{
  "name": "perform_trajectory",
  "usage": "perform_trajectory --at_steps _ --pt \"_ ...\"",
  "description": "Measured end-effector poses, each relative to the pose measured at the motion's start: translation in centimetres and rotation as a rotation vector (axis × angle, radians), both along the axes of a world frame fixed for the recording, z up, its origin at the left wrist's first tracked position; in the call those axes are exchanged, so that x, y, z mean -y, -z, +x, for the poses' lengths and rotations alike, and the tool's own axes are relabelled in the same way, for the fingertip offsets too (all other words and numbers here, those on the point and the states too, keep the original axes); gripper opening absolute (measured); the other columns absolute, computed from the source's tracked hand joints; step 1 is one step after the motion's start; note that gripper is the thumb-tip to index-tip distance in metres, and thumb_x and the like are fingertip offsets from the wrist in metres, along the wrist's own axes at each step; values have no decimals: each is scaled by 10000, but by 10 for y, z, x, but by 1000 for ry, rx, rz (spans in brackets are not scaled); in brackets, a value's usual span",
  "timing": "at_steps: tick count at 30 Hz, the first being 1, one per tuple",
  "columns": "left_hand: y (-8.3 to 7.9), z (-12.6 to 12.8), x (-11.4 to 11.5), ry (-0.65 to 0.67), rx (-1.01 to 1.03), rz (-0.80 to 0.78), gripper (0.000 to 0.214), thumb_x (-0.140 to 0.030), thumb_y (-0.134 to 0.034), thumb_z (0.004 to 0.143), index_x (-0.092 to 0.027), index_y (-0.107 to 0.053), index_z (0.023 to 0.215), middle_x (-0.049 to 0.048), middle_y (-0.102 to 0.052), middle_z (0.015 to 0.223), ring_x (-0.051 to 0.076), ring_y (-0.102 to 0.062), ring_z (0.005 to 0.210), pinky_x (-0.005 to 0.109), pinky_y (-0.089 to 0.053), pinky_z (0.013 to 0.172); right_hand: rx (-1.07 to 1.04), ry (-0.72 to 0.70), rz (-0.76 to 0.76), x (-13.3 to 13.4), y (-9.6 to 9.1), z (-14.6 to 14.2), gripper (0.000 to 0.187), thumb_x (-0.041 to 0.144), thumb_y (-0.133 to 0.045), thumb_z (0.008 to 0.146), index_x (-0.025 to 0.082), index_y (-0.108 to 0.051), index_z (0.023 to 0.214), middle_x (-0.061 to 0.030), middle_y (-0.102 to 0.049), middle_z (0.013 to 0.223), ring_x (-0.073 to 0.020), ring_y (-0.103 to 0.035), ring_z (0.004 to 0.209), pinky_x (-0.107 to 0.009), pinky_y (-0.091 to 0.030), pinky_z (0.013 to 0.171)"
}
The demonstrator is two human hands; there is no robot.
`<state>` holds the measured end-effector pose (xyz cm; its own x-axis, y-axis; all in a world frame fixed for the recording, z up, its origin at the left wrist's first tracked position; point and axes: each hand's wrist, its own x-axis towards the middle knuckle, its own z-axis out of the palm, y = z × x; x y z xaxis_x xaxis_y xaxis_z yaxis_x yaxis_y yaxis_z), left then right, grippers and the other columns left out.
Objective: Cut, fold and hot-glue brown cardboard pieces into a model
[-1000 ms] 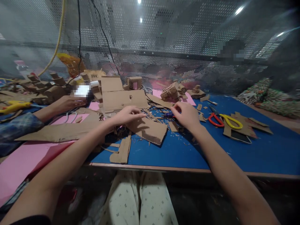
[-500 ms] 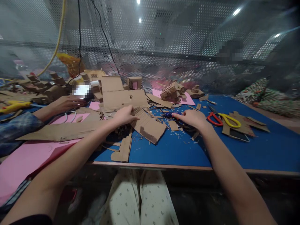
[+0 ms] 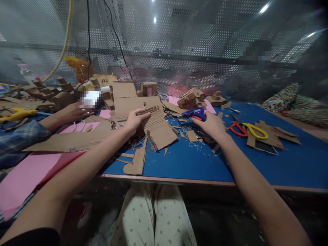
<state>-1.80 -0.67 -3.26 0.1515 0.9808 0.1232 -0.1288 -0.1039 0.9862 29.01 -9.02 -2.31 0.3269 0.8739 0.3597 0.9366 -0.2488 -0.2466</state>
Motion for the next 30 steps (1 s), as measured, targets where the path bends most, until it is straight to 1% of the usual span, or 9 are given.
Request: perform_trajectory --at_steps 3,6,9,12,14,19,22,26,30 --pt "1 0 -3 9 91 -145 306 -238 -800 625 -141 -683 890 49 -709 801 133 -628 666 240 -470 575 -55 -98 69 -2 5 -3 617 667 -600 757 150 -645 1089 -170 -700 996 -319 -656 921 -370 -480 741" --pt "2 -1 -6 52 68 -229 273 -77 -763 569 -137 -646 808 35 -687 742 102 -592 594 203 -393 488 -92 -170 91 -3 9 -8 565 651 -619 752 164 -653 1036 -154 -693 964 -314 -645 896 -388 -480 740" --pt "4 -1 -6 164 2 -237 325 60 -685 491 -126 -631 752 31 -681 736 118 -621 647 223 -450 573 -98 -200 119 -4 12 -12 537 607 -642 749 162 -640 1050 -162 -678 1017 -319 -631 921 -404 -476 755" --pt "4 0 -2 253 -76 -193 313 71 -655 498 -119 -649 747 21 -670 706 138 -631 683 272 -489 684 -89 -235 164 -5 15 -14 494 567 -636 761 167 -627 1050 -157 -664 1043 -314 -619 933 -404 -471 766" --pt "3 2 2 265 -87 -114 353 61 -650 534 -119 -672 837 21 -683 749 134 -626 698 266 -480 693 -77 -262 197 -6 16 -15 454 537 -624 770 169 -619 1036 -149 -656 1040 -309 -611 936 -398 -466 769" --pt "1 5 6 146 -111 -9 371 -61 -595 764 -163 -601 1121 16 -670 806 100 -553 583 226 -413 556 -48 -296 283 -6 16 -16 352 456 -603 766 177 -586 979 -132 -634 1008 -293 -588 926 -379 -453 759" --pt "3 5 2 55 -123 74 250 -128 -548 849 -182 -574 1092 18 -655 813 118 -578 627 220 -423 554 -24 -337 277 -2 11 -19 331 439 -574 777 189 -558 993 -118 -636 982 -282 -585 903 -363 -443 744" --pt "2 3 -3 10 -74 196 129 -198 -566 873 -190 -582 1001 22 -646 826 131 -588 678 209 -413 541 14 -338 155 5 5 -26 337 460 -540 806 200 -527 1022 -98 -650 898 -266 -595 800 -333 -415 682" --pt "-1 1 -4 -13 -53 279 109 -233 -587 873 -187 -598 971 26 -662 834 143 -617 769 231 -467 669 74 -347 102 7 3 -27 352 462 -533 811 201 -520 1047 -109 -667 904 -278 -608 797 -326 -401 669"
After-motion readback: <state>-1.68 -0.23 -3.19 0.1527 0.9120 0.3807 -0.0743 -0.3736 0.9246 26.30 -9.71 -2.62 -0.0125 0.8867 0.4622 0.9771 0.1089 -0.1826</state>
